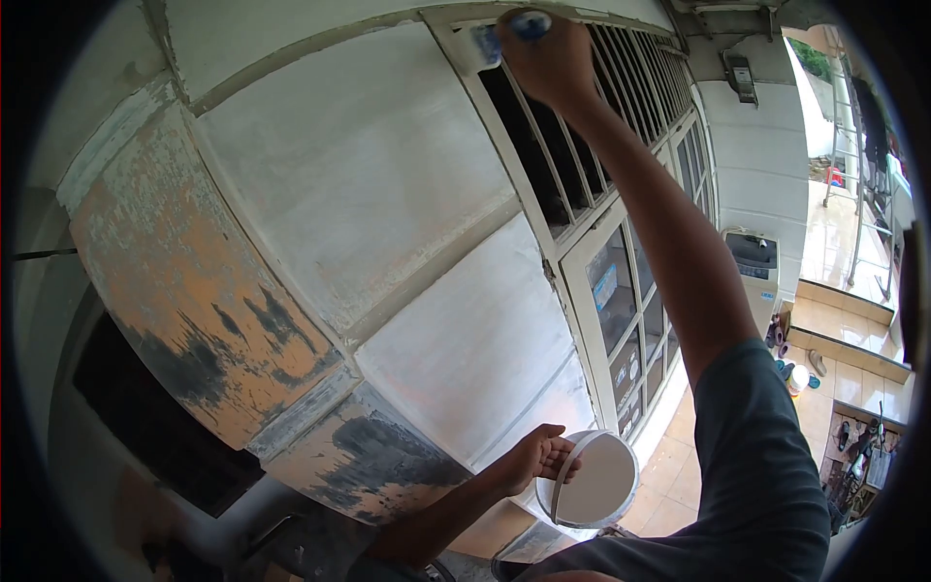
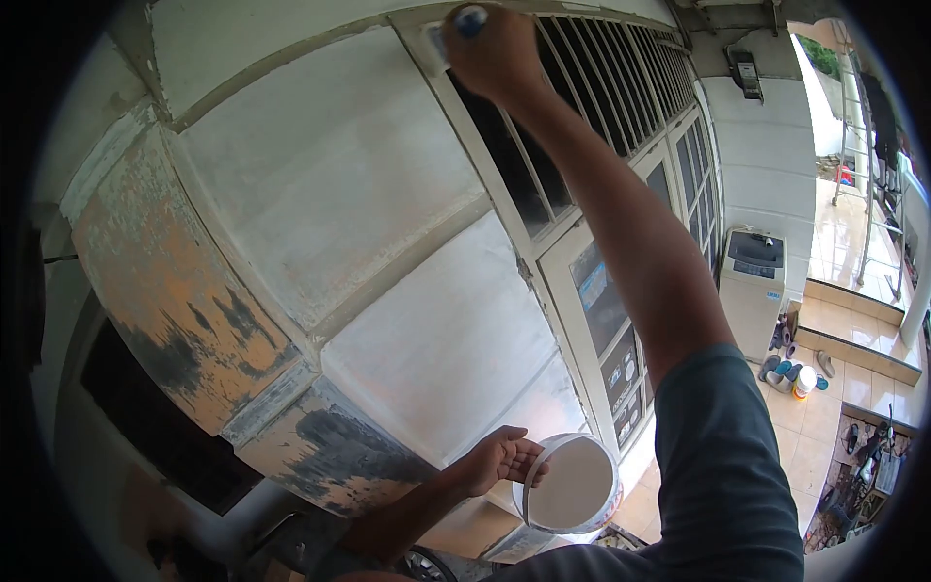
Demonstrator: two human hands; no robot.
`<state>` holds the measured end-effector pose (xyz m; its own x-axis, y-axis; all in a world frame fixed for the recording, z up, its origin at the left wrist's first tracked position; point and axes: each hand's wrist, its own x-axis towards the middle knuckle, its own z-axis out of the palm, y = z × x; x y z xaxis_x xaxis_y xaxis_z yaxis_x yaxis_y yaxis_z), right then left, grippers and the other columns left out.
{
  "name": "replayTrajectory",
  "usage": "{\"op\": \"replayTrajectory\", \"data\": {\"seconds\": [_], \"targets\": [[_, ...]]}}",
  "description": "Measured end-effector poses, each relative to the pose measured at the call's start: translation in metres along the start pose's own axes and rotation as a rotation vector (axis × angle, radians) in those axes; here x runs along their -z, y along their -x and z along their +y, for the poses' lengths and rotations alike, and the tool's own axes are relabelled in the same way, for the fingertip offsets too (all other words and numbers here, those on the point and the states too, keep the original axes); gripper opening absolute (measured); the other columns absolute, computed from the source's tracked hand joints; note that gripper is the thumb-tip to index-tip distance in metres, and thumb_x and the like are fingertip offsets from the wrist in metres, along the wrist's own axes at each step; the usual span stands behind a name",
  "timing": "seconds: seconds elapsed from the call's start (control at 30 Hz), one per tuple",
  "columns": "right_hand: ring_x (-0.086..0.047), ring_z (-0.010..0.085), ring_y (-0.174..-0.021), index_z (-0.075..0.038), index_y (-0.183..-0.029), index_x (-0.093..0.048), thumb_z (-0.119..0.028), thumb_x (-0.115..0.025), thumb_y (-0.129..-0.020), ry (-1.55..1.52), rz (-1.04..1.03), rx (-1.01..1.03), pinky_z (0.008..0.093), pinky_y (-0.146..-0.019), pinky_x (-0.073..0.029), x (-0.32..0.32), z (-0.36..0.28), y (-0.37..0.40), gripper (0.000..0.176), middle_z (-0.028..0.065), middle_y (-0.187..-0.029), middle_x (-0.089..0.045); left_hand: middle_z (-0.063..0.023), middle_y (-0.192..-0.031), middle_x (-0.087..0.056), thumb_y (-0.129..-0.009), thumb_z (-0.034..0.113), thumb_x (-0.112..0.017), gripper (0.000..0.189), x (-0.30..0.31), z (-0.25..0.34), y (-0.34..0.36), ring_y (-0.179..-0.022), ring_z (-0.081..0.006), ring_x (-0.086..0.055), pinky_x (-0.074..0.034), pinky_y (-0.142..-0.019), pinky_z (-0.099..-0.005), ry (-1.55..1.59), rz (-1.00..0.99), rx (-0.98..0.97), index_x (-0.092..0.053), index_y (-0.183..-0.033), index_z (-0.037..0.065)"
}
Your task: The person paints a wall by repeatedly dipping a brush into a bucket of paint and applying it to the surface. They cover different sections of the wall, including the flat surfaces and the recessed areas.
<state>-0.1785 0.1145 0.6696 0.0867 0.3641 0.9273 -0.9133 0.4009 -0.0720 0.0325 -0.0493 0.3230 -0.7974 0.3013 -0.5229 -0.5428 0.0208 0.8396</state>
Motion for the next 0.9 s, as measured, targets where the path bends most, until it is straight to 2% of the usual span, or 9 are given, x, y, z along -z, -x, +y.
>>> {"op": "replayTrajectory", "data": {"seconds": [0.17, 0.3, 0.33, 0.43, 0.63, 0.7, 0.77, 0.87, 0.9], "targets": [[-0.063, 0.0328, -0.058, -0.003, -0.072, -0.066, -0.015, -0.065, -0.073, -0.477, -0.023, 0.060, 0.0362, -0.056, -0.051, -0.017, -0.099, 0.028, 0.012, 0.0174, -0.061, -0.062, -0.0162, -0.095, -0.065, -0.092, 0.044, -0.032, 0.059, 0.000, 0.002, 0.002, -0.085, -0.0247, -0.064, -0.049, -0.086, -0.0365, -0.008, -0.036, -0.010, -0.054, -0.113, -0.008], [-0.066, 0.0274, -0.059, 0.000, -0.074, -0.066, -0.014, -0.063, -0.075, -0.799, -0.064, -0.049, 0.0341, -0.057, -0.052, -0.024, -0.140, 0.015, 0.014, 0.0166, -0.064, -0.064, -0.0151, -0.095, -0.065, -0.091, 0.045, -0.034, 0.060, -0.001, 0.003, 0.004, -0.085, -0.0237, -0.064, -0.048, -0.086, -0.0356, -0.012, -0.041, -0.004, -0.054, -0.113, -0.007], [-0.067, 0.0210, -0.059, -0.001, -0.075, -0.068, -0.016, -0.062, -0.075, -0.858, -0.126, -0.155, 0.0319, -0.057, -0.053, -0.020, -0.146, 0.012, 0.016, 0.0144, -0.065, -0.066, -0.0152, -0.095, -0.065, -0.091, 0.045, -0.034, 0.060, 0.000, 0.004, 0.006, -0.085, -0.0236, -0.064, -0.049, -0.086, -0.0355, -0.015, -0.036, 0.000, -0.054, -0.113, -0.007], [-0.066, 0.0166, -0.057, -0.002, -0.074, -0.069, -0.017, -0.063, -0.075, -1.064, -0.157, -0.371, 0.0307, -0.057, -0.053, -0.023, -0.159, 0.010, 0.017, 0.0126, -0.065, -0.067, -0.0155, -0.095, -0.065, -0.091, 0.045, -0.034, 0.060, -0.002, 0.005, 0.006, -0.084, -0.0234, -0.064, -0.049, -0.086, -0.0355, -0.014, -0.034, -0.002, -0.054, -0.113, -0.007], [-0.067, 0.0177, -0.057, -0.003, -0.080, -0.069, -0.012, -0.063, -0.076, -0.692, -0.250, -0.349, 0.0303, -0.056, -0.053, -0.034, -0.096, 0.012, 0.012, 0.0118, -0.068, -0.068, -0.0158, -0.095, -0.065, -0.091, 0.044, -0.034, 0.059, -0.004, 0.007, 0.009, -0.084, -0.0235, -0.064, -0.049, -0.086, -0.0355, -0.022, -0.012, -0.001, -0.054, -0.112, -0.008], [-0.062, 0.0222, -0.065, 0.000, -0.080, -0.064, -0.016, -0.063, -0.081, -0.615, -0.224, -0.438, 0.0355, -0.059, -0.049, -0.011, -0.075, 0.004, 0.016, 0.0123, -0.069, -0.064, -0.0157, -0.095, -0.065, -0.091, 0.043, -0.033, 0.059, -0.001, 0.004, 0.006, -0.083, -0.0236, -0.064, -0.048, -0.086, -0.0356, -0.015, -0.023, -0.001, -0.054, -0.112, -0.008], [-0.061, 0.0153, -0.067, -0.001, -0.087, -0.067, -0.013, -0.064, -0.083, -0.008, -0.051, -0.470, 0.0301, -0.060, -0.049, -0.003, -0.053, 0.007, 0.013, 0.0091, -0.074, -0.066, -0.0154, -0.094, -0.065, -0.092, 0.042, -0.033, 0.058, -0.003, 0.006, 0.005, -0.083, -0.0237, -0.064, -0.048, -0.086, -0.0357, -0.007, -0.008, 0.001, -0.054, -0.111, -0.008], [-0.067, 0.0171, -0.060, -0.002, -0.089, -0.068, -0.013, -0.066, -0.080, -0.010, 0.037, -0.018, 0.0270, -0.059, -0.052, 0.007, -0.023, 0.026, 0.014, 0.0107, -0.069, -0.067, -0.0153, -0.093, -0.065, -0.093, 0.040, -0.031, 0.056, -0.002, 0.002, 0.002, -0.082, -0.0241, -0.064, -0.048, -0.085, -0.0359, -0.008, -0.010, 0.015, -0.055, -0.111, -0.008], [-0.066, 0.0189, -0.059, -0.003, -0.087, -0.068, -0.011, -0.065, -0.078, -0.086, 0.057, 0.000, 0.0283, -0.058, -0.052, 0.006, -0.025, 0.032, 0.012, 0.0111, -0.069, -0.067, -0.0152, -0.093, -0.065, -0.093, 0.039, -0.031, 0.056, -0.002, 0.002, 0.000, -0.082, -0.0242, -0.064, -0.048, -0.085, -0.0360, -0.012, -0.015, 0.019, -0.055, -0.111, -0.009]]}}
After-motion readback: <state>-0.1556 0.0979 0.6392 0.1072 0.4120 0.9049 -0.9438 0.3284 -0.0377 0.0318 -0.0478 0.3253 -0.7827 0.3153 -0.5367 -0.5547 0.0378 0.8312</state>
